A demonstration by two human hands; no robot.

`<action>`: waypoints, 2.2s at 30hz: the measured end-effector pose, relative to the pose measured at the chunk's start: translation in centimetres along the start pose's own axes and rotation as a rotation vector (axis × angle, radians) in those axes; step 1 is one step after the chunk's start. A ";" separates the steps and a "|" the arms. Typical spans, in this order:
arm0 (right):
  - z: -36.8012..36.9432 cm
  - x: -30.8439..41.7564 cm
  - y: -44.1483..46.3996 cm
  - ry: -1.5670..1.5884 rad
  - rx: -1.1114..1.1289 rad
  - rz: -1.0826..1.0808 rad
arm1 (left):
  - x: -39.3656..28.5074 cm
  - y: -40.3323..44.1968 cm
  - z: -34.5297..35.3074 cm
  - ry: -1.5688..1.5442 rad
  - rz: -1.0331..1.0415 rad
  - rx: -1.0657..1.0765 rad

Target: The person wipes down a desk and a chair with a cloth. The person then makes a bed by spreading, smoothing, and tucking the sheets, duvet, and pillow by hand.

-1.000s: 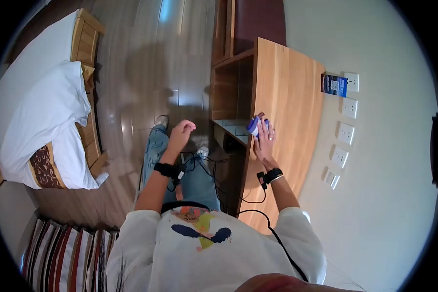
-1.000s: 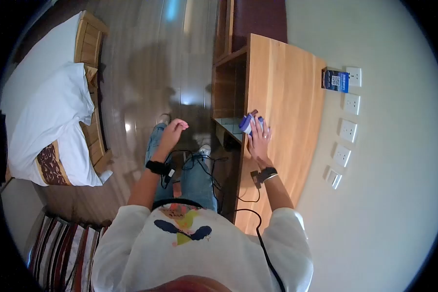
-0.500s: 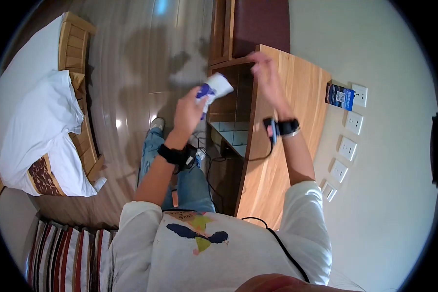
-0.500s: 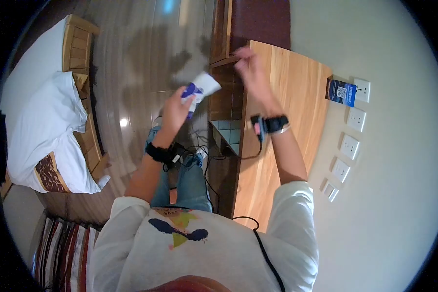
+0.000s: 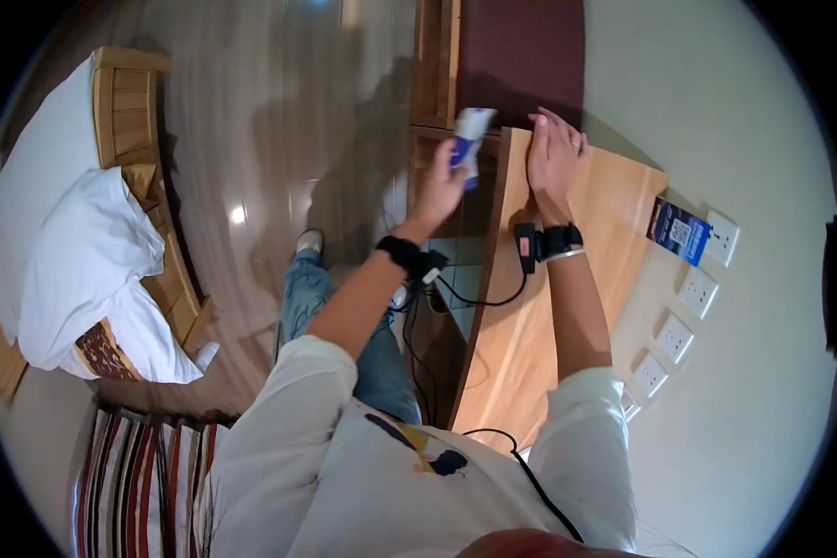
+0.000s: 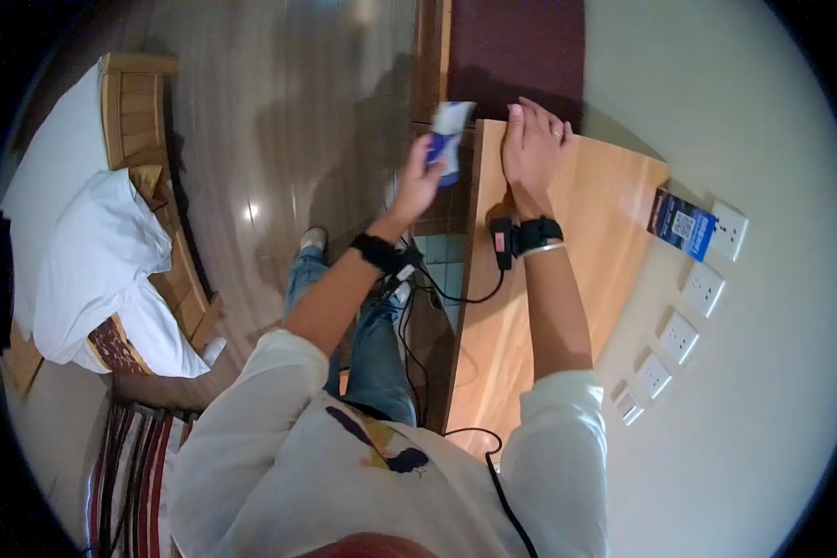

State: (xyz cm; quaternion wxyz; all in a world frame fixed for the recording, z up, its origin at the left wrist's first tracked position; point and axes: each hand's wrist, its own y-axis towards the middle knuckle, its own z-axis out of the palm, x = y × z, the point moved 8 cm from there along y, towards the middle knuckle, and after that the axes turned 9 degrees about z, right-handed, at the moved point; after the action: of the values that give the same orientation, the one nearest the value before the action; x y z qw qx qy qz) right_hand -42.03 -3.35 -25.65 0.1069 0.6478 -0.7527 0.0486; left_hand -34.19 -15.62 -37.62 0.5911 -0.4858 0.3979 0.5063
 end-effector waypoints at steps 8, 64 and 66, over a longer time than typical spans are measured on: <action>-1.6 0.2 -0.5 0.002 0.011 -0.002 | -2.6 0.5 3.4 0.088 0.327 0.135; -3.8 -0.4 -0.8 0.299 -0.147 0.044 | -11.1 -2.4 -9.0 -0.144 -0.224 0.061; -3.8 -0.7 -0.7 0.345 -0.151 0.046 | -15.8 -5.1 -11.1 -0.008 -0.141 0.106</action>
State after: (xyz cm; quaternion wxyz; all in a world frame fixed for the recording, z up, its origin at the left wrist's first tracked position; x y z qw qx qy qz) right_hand -40.85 -1.98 -22.13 0.2814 0.6026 -0.7394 0.1048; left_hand -31.65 -29.85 -23.91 0.6518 -0.4788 0.3865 0.4434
